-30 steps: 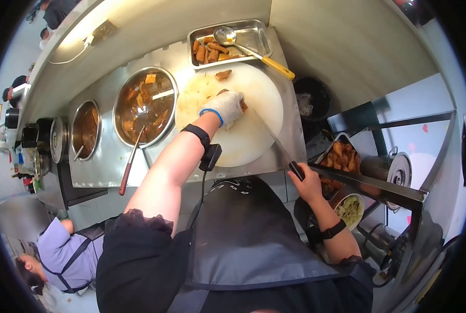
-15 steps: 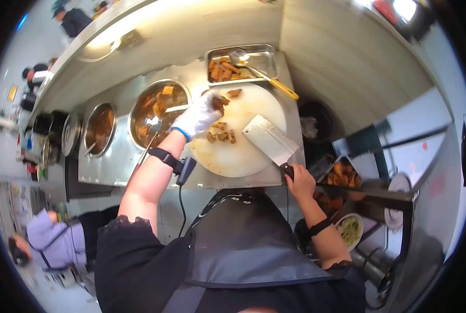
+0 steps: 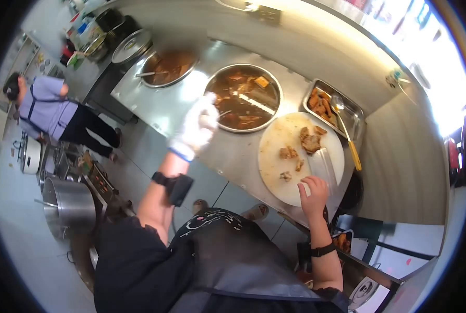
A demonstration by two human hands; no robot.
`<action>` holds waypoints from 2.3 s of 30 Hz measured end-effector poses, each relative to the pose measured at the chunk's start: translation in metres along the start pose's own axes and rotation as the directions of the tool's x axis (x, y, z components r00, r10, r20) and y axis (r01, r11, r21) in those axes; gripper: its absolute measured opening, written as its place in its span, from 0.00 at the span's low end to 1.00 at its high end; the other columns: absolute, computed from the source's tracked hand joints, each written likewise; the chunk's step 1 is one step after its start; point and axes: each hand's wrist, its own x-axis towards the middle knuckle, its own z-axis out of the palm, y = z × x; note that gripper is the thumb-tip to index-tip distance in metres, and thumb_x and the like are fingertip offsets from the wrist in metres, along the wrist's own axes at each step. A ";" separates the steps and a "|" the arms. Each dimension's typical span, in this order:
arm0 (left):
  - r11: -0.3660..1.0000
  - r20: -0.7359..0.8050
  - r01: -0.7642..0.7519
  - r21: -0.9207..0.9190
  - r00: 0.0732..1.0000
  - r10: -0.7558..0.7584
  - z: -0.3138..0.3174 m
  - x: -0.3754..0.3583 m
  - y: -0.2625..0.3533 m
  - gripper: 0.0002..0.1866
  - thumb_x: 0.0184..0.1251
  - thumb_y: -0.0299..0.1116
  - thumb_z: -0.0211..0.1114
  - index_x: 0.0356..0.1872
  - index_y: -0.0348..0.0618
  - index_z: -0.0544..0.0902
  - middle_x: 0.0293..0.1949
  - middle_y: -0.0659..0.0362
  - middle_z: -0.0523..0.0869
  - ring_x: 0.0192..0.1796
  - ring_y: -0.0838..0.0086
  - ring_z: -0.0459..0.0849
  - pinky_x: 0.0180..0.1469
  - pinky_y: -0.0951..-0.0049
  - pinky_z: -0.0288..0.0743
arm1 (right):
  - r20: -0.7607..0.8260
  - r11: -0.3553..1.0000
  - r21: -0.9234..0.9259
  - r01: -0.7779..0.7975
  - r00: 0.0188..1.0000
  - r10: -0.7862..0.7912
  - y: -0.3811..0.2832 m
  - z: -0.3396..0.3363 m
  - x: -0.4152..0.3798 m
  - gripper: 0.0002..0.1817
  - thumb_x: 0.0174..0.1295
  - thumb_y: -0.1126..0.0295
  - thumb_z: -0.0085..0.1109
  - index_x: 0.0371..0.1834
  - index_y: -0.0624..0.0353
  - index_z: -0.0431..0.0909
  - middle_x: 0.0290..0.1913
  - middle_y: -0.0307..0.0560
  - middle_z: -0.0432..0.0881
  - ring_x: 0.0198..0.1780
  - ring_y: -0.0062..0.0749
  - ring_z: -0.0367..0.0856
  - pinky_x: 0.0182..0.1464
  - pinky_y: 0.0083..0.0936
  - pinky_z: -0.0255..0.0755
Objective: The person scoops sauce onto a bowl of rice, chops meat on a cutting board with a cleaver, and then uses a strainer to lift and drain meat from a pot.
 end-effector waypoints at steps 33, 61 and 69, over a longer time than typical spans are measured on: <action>0.328 -0.622 -0.768 -0.549 0.638 0.453 -0.610 -0.410 0.294 0.17 0.76 0.41 0.49 0.48 0.35 0.73 0.28 0.63 0.67 0.30 0.77 0.67 0.28 0.76 0.65 | 0.146 0.858 -0.265 -0.440 0.861 0.487 -0.102 0.561 0.042 0.22 0.70 0.50 0.47 0.43 0.60 0.74 0.26 0.47 0.79 0.19 0.30 0.78 0.19 0.28 0.72; 0.313 -0.567 -0.666 -0.678 0.744 0.354 -0.649 -0.392 0.231 0.17 0.76 0.40 0.50 0.51 0.35 0.74 0.29 0.63 0.69 0.30 0.78 0.67 0.28 0.76 0.66 | 0.495 0.467 -0.011 -0.884 0.401 0.771 -0.232 0.508 0.046 0.28 0.61 0.36 0.53 0.36 0.52 0.76 0.27 0.37 0.79 0.23 0.21 0.76 0.19 0.17 0.64; 0.579 -0.346 -0.610 -0.541 0.789 0.508 -0.480 -0.409 0.327 0.14 0.74 0.38 0.53 0.47 0.36 0.77 0.28 0.62 0.73 0.28 0.78 0.71 0.26 0.79 0.68 | 0.882 -0.003 0.248 -0.969 0.224 0.415 -0.327 0.297 -0.033 0.23 0.72 0.53 0.40 0.54 0.62 0.72 0.37 0.48 0.82 0.33 0.34 0.80 0.35 0.28 0.75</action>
